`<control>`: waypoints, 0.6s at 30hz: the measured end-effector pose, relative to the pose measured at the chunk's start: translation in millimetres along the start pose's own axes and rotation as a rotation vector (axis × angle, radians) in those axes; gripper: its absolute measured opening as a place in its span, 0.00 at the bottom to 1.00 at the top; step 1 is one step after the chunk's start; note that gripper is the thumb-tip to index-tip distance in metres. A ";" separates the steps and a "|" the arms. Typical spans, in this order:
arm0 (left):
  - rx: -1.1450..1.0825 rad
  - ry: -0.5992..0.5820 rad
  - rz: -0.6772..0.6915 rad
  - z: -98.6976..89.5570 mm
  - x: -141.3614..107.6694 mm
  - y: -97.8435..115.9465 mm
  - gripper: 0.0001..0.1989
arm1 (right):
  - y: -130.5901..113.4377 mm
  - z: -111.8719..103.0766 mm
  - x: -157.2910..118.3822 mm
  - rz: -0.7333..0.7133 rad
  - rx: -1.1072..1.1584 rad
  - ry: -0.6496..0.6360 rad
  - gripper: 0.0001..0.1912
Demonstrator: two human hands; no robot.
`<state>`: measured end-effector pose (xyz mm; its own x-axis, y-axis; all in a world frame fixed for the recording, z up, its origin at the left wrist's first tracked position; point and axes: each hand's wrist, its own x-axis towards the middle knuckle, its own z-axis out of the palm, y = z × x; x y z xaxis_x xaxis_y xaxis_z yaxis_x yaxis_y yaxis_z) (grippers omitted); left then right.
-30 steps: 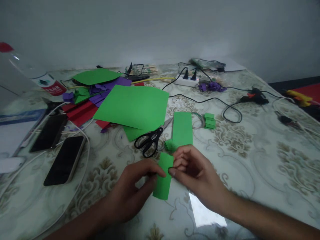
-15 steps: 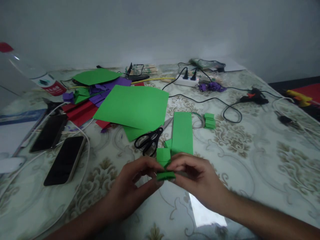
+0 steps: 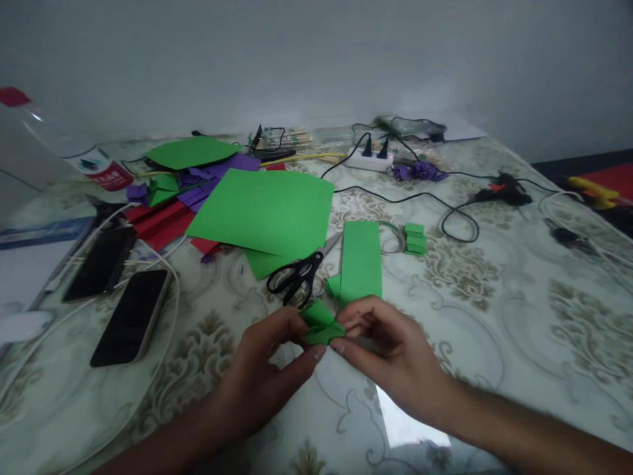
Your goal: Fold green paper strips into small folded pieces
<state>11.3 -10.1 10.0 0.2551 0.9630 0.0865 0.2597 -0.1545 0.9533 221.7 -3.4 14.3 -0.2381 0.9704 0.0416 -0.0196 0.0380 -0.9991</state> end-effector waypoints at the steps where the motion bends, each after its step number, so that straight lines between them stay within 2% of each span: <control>1: -0.008 -0.001 0.014 -0.1 -0.3 0.3 0.08 | 0.3 0.6 0.0 -0.008 0.019 0.006 0.12; 4: -0.031 0.032 0.071 -2.8 -0.6 0.5 0.10 | 0.3 1.2 0.5 -0.003 0.016 0.007 0.14; 9: 0.131 0.067 0.107 -5.4 0.0 -1.6 0.17 | 0.1 -0.2 0.1 0.021 -0.103 -0.094 0.06; 15: 0.242 -0.008 0.113 -4.5 3.8 1.4 0.05 | 1.1 0.3 -1.6 -0.009 -0.082 -0.073 0.16; 18: 0.230 -0.060 0.089 -5.6 4.3 2.4 0.03 | 1.9 0.2 -1.4 -0.023 -0.040 -0.032 0.16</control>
<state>7.8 -5.1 14.3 0.3397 0.9296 0.1428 0.4369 -0.2904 0.8514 221.8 -4.7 12.3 -0.2693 0.9609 0.0641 0.0130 0.0702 -0.9974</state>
